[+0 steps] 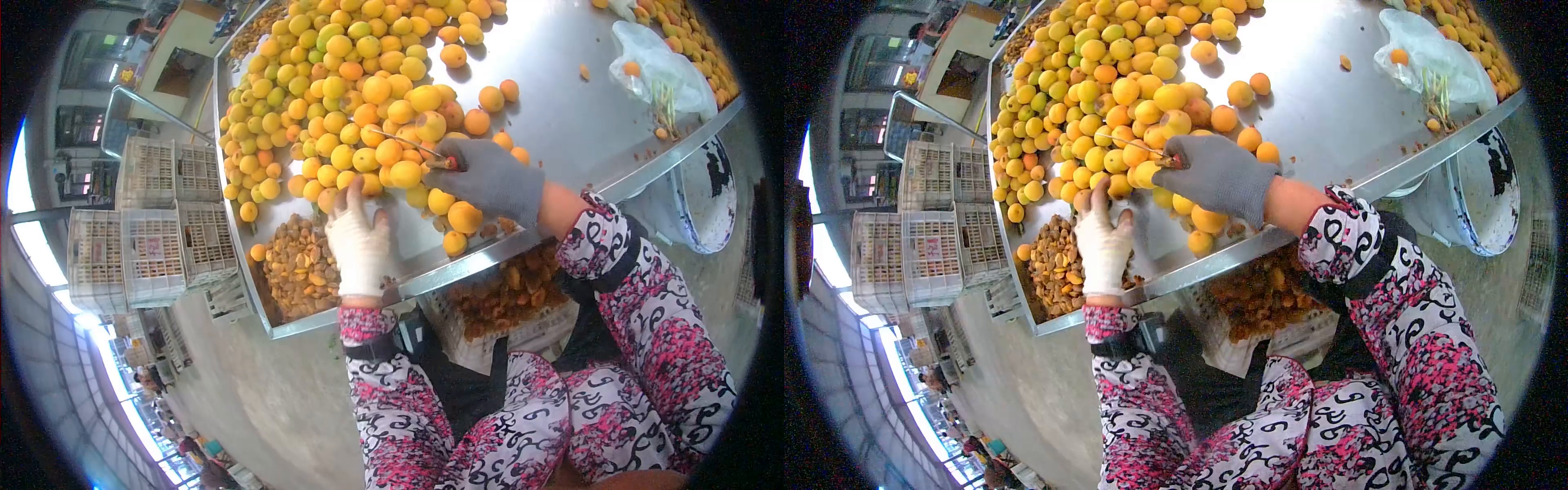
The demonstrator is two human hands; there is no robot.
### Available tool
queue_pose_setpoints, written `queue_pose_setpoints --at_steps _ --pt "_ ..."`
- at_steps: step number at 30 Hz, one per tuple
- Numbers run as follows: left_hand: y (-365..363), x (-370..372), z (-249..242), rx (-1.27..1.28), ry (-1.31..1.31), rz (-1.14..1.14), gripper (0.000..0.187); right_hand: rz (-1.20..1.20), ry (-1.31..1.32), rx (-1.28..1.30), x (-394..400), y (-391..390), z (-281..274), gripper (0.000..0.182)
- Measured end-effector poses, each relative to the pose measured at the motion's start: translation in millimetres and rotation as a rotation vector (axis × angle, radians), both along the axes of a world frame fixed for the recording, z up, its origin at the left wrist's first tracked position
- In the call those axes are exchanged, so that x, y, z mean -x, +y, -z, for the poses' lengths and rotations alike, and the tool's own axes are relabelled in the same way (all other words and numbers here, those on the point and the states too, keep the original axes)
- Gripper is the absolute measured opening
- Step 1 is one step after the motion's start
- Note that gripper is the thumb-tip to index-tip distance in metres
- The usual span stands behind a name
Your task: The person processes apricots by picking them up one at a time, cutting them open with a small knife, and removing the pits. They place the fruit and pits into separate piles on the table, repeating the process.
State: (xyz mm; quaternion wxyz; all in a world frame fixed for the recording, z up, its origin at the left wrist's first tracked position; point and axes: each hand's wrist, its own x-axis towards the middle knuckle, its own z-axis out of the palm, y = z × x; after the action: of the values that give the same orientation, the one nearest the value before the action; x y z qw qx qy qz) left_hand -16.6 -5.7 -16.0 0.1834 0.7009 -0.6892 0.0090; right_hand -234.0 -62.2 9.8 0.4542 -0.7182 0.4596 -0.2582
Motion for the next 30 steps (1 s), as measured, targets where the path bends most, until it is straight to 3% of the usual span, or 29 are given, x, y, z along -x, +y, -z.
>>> queue_pose_setpoints --at_steps 7,9,12,19,22,24,25,26,28,30 --pt "-23.3 6.5 19.1 -0.058 -0.078 -0.115 0.053 0.002 -0.005 0.058 -0.3 5.1 3.5 0.042" --pt "-22.1 2.4 23.6 -0.193 -0.059 -0.255 0.052 -0.013 0.002 0.036 -0.6 4.1 1.2 0.042" --pt "-19.8 3.0 24.3 -0.106 -0.17 -0.159 0.051 -0.033 0.012 -0.002 -3.5 4.6 -1.1 0.041" --pt "-21.5 -3.1 29.6 -0.061 -0.105 -0.199 0.049 -0.033 -0.016 -0.038 -5.0 8.1 -2.2 0.043" --pt "-15.5 3.5 23.3 -0.151 0.085 -0.23 0.048 -0.045 -0.073 0.002 -6.6 6.2 0.3 0.047" --pt "-9.8 8.3 26.4 0.036 0.809 0.032 0.041 0.002 -0.123 -0.085 -8.5 5.7 7.5 0.048" --pt "-3.9 23.1 7.8 -0.051 0.965 -0.027 0.04 0.04 -0.173 -0.171 -9.4 5.7 7.8 0.049" --pt "4.2 30.8 -3.9 -0.093 1.027 0.006 0.043 0.048 -0.171 -0.169 -9.7 5.1 4.6 0.049" --pt "18.0 44.3 -19.4 -0.141 1.094 0.042 0.045 -0.035 -0.311 -0.459 -9.7 5.4 -5.4 0.047" --pt "26.1 56.3 -28.1 -0.054 1.068 0.132 0.049 -0.053 -0.434 -0.502 -11.6 8.6 1.4 0.044"
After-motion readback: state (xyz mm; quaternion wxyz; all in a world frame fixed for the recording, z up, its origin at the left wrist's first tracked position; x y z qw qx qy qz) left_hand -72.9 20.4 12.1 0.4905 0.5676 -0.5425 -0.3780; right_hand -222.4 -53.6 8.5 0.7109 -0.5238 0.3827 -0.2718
